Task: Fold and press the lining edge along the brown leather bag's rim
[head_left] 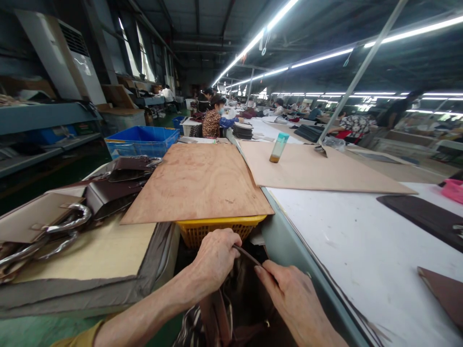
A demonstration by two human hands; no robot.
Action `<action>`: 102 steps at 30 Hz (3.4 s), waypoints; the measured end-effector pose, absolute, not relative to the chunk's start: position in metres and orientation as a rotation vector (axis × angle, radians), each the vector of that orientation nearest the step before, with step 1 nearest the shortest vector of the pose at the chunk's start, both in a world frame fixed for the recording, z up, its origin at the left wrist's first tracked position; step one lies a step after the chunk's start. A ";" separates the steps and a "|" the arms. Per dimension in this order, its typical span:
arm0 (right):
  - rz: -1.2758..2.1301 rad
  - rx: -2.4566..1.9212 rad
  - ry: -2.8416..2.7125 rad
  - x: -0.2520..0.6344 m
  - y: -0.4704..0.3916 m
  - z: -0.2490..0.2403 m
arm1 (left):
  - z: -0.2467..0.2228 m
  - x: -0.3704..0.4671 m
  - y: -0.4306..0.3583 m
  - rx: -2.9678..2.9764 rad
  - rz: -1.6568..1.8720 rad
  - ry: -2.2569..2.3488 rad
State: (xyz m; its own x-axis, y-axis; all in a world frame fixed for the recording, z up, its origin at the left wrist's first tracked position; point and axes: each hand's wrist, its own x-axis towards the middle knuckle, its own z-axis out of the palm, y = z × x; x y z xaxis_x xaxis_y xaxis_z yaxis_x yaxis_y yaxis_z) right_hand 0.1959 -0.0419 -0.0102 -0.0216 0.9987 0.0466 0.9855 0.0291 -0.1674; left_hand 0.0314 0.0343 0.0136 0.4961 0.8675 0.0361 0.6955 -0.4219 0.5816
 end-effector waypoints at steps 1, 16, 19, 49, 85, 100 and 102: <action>0.138 -2.083 -2.139 0.196 -0.042 -0.010 | 0.013 0.032 0.034 2.245 0.455 1.288; 0.190 -2.052 -2.108 0.202 -0.047 -0.014 | 0.017 0.034 0.032 2.317 0.413 1.133; 0.212 -2.036 -2.095 0.201 -0.048 -0.013 | 0.014 0.035 0.032 2.323 0.388 1.141; 0.480 -1.903 -2.207 0.177 -0.021 0.014 | 0.024 0.032 -0.012 2.538 0.231 1.270; 0.181 -2.096 -2.301 0.187 -0.036 0.026 | 0.024 0.027 -0.007 2.680 0.406 1.402; 0.317 -2.042 -2.289 0.189 -0.034 0.034 | 0.030 0.016 -0.008 2.544 0.648 1.167; 0.332 -2.035 -2.236 0.190 -0.034 0.030 | 0.029 0.018 -0.007 2.603 0.702 1.114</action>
